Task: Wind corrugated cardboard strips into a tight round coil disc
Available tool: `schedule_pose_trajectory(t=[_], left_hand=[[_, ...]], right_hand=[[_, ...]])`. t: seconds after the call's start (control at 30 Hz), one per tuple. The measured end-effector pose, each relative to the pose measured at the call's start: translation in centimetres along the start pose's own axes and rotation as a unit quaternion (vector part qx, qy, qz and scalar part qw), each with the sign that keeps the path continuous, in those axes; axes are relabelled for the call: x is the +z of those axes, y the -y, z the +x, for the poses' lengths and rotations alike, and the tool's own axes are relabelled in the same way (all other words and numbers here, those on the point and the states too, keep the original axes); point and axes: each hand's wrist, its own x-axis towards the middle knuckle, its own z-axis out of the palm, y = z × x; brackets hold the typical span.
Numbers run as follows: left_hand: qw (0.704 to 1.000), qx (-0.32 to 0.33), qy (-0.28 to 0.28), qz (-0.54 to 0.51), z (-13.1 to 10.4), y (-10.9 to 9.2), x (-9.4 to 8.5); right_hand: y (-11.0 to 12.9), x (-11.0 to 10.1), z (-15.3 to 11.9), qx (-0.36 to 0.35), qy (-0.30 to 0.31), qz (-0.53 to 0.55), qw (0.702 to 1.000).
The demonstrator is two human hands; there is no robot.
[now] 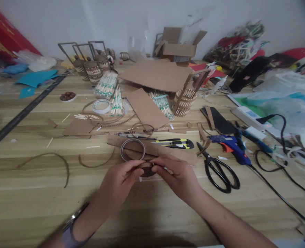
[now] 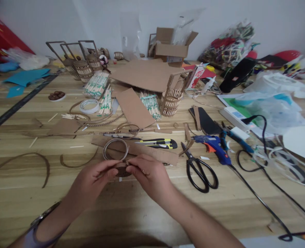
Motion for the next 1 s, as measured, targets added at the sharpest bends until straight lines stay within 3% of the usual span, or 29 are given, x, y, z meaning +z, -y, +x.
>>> schedule_pose_trajectory(t=[0.4, 0.5, 0.63, 0.83, 1.0], left_hand=[[0.987, 0.113, 0.038, 0.108, 0.1, 0.4, -0.3], [0.979, 0.139, -0.024, 0.145, 0.0, 0.9, -0.1], [0.971, 0.123, -0.114, 0.169, -0.1, 1.4, 0.4], [0.963, 0.169, -0.092, 0.19, -0.3, 1.7, 1.7], [0.96, 0.179, -0.085, 0.199, -0.6, 2.0, 2.2]], right_hand=[[-0.4, -0.2, 0.0, -0.057, 0.071, -0.02, 0.996], [-0.1, 0.2, -0.1, -0.012, 0.056, -0.008, 0.998], [0.4, 1.2, -0.4, 0.077, -0.025, 0.012, 0.997], [0.4, 2.4, -0.9, 0.197, -0.061, 0.132, 0.97], [0.6, 2.2, -0.8, 0.236, -0.042, 0.17, 0.956]])
